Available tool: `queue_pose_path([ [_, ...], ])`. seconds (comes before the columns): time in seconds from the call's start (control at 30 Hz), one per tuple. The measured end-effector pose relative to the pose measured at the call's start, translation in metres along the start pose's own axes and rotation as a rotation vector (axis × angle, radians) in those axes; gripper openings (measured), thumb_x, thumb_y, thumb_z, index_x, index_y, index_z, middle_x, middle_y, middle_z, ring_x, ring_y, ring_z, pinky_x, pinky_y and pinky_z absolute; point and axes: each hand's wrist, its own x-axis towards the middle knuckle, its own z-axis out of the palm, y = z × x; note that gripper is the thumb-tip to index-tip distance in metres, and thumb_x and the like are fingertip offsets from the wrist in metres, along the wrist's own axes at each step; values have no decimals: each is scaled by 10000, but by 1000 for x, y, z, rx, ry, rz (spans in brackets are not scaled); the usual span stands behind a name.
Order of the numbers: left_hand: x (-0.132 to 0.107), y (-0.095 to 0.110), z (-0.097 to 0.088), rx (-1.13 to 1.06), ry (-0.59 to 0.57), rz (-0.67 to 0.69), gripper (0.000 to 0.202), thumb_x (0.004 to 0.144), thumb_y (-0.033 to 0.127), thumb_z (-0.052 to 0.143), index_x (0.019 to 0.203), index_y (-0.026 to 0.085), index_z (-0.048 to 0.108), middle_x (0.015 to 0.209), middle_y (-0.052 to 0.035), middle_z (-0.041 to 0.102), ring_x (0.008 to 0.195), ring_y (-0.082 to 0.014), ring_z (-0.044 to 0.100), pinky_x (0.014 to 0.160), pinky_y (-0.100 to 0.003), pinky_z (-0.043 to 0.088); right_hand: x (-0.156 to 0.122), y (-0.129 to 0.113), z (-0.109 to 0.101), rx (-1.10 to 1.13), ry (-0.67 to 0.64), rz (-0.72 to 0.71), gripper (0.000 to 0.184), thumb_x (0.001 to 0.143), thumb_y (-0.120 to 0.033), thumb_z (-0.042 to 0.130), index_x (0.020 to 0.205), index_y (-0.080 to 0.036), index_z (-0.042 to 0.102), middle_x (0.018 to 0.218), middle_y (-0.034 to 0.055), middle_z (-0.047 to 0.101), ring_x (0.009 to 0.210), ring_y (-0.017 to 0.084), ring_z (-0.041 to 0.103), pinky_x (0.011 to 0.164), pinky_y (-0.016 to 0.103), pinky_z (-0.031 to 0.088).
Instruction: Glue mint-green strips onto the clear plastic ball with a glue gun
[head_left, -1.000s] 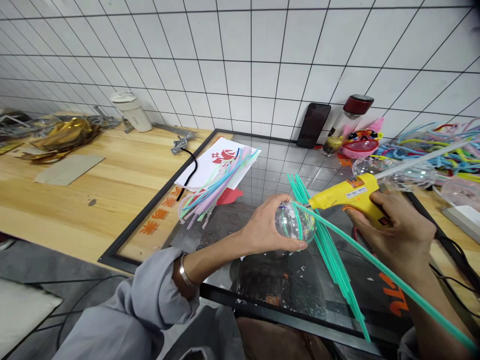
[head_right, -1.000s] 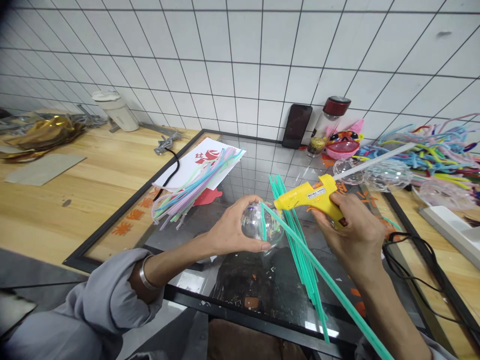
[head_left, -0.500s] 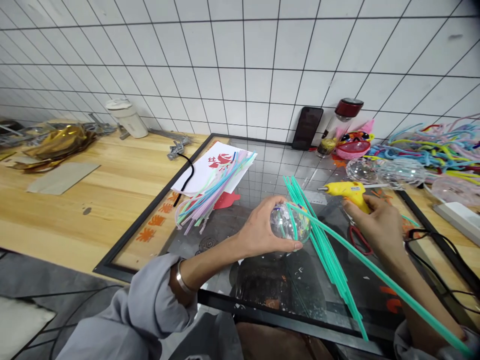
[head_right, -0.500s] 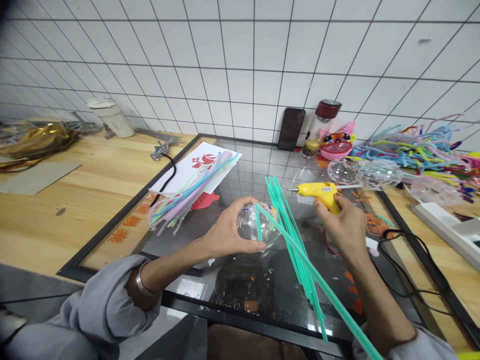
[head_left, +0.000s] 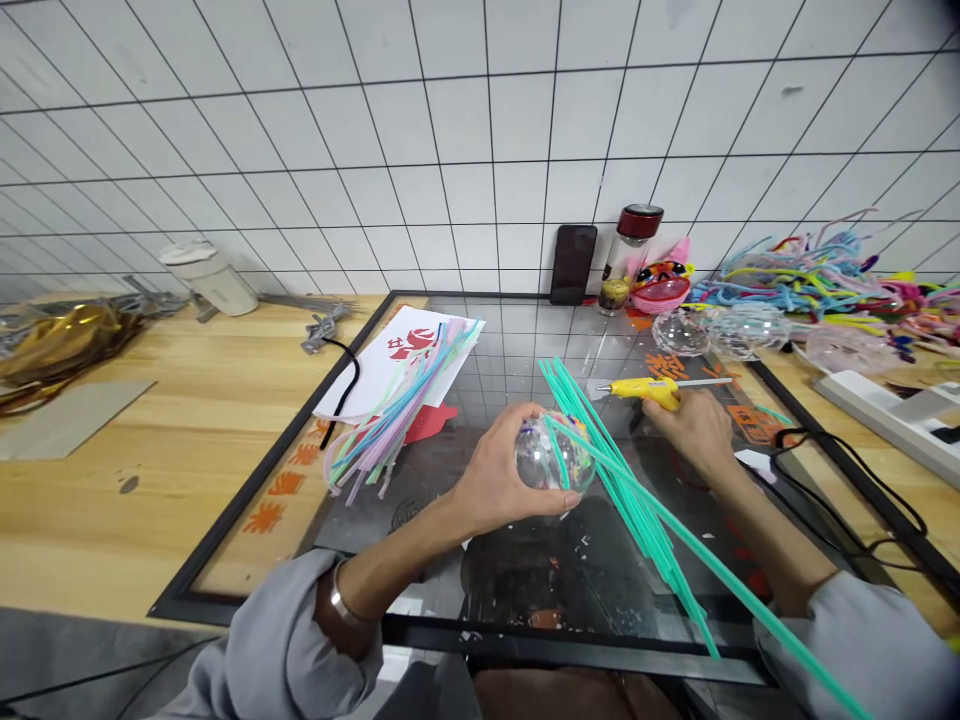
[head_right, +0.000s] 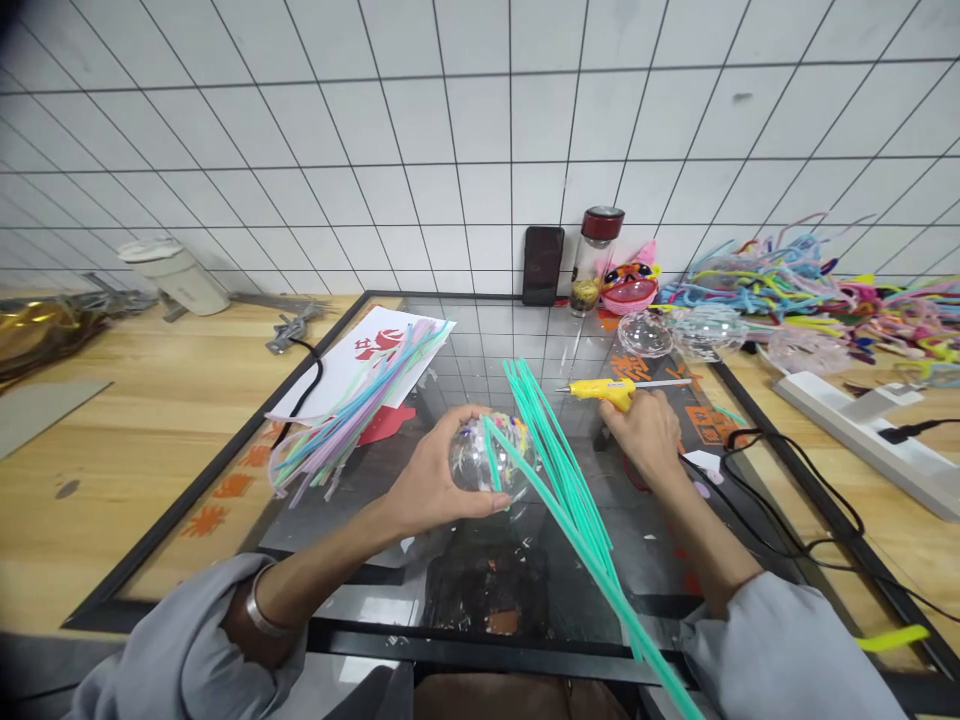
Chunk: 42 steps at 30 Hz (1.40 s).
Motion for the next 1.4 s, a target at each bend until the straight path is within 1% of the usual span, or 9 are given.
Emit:
queue_pose_path([
  [0.13,0,1,0,-18,-5,-12,756,560,313,895,1207,203,518,1261,-111,638,1171,-315,614,1076,-519,450,-3,-2,-1,-56,32,-40,524,929,-460,474,1040,-1,701,1051,278,662,971,367,646,760,400,451],
  [0.23,0,0,1,-33,-4,-13,757,560,302,897,1208,207,517,1276,-116,633,1191,-318,607,1082,-515,446,-11,-5,-11,-51,138,-130,548,946,-473,449,1071,9,678,1081,305,631,1060,422,600,829,489,457],
  [0.33,1,-2,2,-18,11,-3,770,548,312,902,1210,204,524,1264,-114,625,1188,-319,604,1073,-511,449,-28,-12,-29,115,299,-382,449,948,-462,486,1200,-122,636,1147,197,640,1095,338,603,894,465,481],
  [0.37,1,-2,2,-11,16,3,772,543,318,904,1206,205,527,1249,-109,626,1175,-317,608,1064,-508,453,-36,-16,-35,292,348,-570,429,934,-449,537,1224,-143,622,1145,172,648,1083,305,615,901,437,496],
  [0.47,2,-3,3,2,28,18,773,538,337,904,1199,208,524,1230,-100,628,1155,-314,611,1047,-502,466,-61,-31,-53,624,306,-1016,400,930,-346,613,1307,-219,571,1139,109,667,1059,244,642,885,390,532],
  [0.53,2,-3,3,9,27,22,780,542,349,902,1204,204,515,1242,-105,623,1164,-317,607,1050,-503,466,-73,-40,-60,659,351,-1111,390,912,-278,651,1294,-231,589,1082,91,683,986,222,659,838,371,544],
  [0.67,1,-3,3,14,-3,36,784,550,353,903,1214,215,508,1256,-105,622,1182,-315,606,1057,-492,468,-79,-51,-61,708,465,-1141,245,917,-175,629,1143,-259,672,941,54,721,828,189,686,724,351,558],
  [0.8,0,-2,3,22,4,66,770,538,355,908,1189,214,520,1221,-93,630,1143,-304,619,1031,-465,484,-76,-53,-58,801,465,-1144,230,915,-92,596,1081,-229,680,937,58,760,863,187,724,773,359,584],
  [1.4,0,-1,4,13,16,58,771,536,360,911,1187,221,521,1231,-95,640,1148,-309,622,1049,-476,472,-80,-51,-48,713,489,-1153,157,905,-138,639,1003,-240,705,962,46,783,916,211,742,797,394,577],
])
